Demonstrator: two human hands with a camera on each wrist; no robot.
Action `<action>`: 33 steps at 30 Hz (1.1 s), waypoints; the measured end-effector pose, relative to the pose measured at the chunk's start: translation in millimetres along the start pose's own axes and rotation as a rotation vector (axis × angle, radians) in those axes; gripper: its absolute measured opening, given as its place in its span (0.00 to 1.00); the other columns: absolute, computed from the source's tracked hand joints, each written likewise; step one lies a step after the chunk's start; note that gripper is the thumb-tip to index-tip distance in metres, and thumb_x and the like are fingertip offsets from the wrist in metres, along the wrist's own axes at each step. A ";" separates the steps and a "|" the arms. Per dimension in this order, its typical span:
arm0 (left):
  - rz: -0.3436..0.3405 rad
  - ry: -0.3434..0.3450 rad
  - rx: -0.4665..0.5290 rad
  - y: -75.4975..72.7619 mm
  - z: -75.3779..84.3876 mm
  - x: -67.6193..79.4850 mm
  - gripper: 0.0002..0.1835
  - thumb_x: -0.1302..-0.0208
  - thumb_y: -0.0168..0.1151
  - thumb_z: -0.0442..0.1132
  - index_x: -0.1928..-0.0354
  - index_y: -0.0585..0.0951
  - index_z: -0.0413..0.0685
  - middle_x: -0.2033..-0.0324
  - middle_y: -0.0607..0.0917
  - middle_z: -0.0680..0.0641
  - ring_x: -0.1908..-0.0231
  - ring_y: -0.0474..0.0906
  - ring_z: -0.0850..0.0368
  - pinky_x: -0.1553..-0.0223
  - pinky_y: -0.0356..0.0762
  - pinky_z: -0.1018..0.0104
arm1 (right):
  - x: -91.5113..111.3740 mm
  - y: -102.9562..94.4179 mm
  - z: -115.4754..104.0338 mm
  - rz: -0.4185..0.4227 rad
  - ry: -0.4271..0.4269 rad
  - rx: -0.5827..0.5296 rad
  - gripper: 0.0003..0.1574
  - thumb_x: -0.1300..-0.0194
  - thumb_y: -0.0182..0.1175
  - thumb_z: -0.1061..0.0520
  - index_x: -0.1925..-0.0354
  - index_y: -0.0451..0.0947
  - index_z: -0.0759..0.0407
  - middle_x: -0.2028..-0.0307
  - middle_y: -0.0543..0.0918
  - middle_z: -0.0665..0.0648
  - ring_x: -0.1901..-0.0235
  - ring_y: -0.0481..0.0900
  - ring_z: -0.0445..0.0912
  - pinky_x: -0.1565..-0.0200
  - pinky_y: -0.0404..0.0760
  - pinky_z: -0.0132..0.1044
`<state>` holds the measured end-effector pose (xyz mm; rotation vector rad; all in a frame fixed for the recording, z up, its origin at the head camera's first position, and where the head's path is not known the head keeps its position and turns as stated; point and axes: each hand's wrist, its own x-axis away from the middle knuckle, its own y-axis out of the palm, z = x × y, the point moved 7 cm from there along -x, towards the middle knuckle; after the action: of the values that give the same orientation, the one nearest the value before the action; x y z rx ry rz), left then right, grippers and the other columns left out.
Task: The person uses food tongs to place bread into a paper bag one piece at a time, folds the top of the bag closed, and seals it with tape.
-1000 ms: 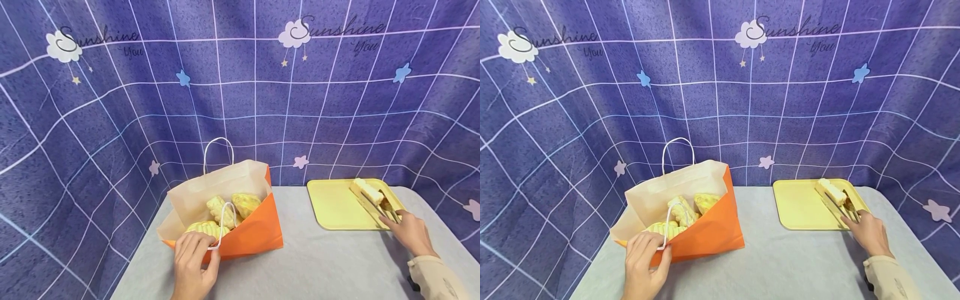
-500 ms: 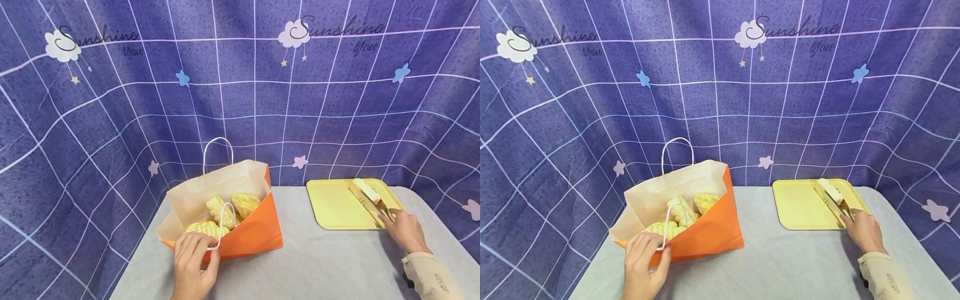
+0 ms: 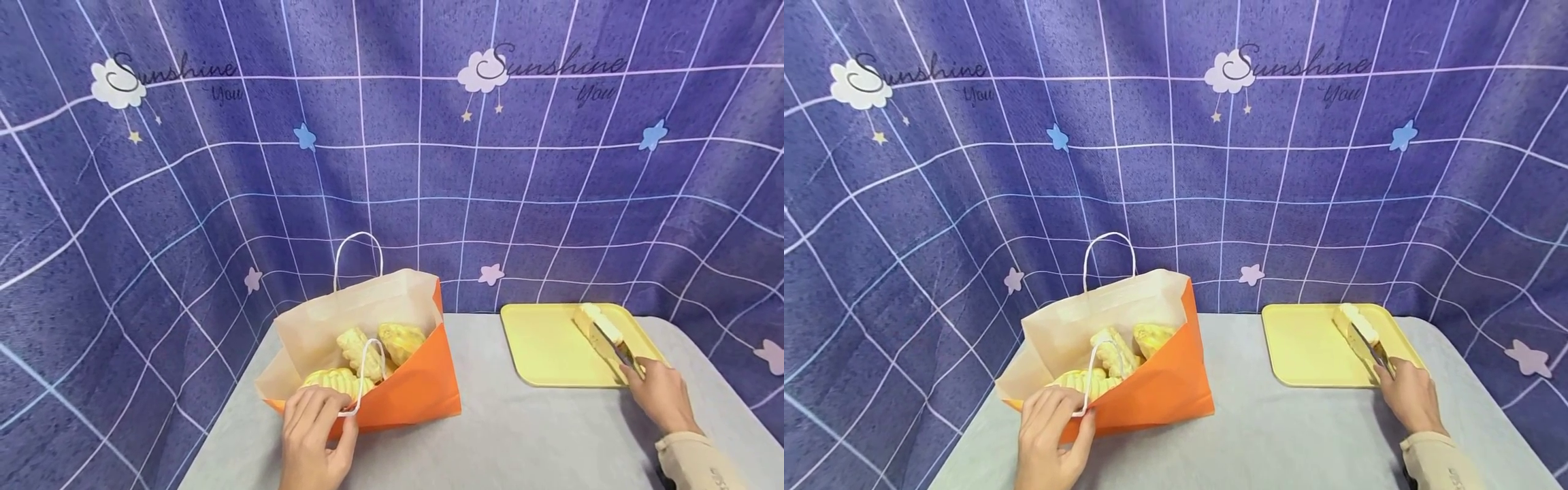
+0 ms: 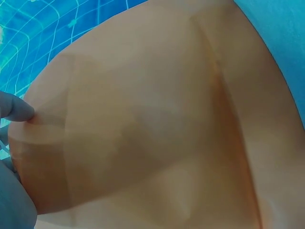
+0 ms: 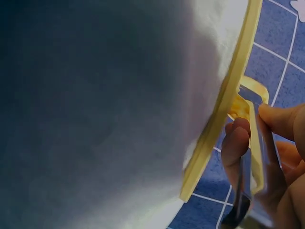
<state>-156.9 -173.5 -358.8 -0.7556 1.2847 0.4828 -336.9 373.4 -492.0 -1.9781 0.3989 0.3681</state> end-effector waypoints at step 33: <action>-0.014 -0.008 0.001 1.3 2.2 -2.1 0.04 0.51 0.59 0.34 0.72 0.81 0.45 0.73 0.80 0.49 0.67 0.76 0.49 0.49 0.65 0.59 | 28.2 -42.1 -113.7 0.121 -0.195 -0.299 0.16 0.37 0.67 0.57 0.51 0.83 0.62 0.86 0.77 0.43 0.88 0.71 0.28 0.85 0.64 0.26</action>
<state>-156.9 -170.8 -356.8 -0.7609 1.2717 0.4738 -284.1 284.3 -422.9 -2.1878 0.3550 0.7269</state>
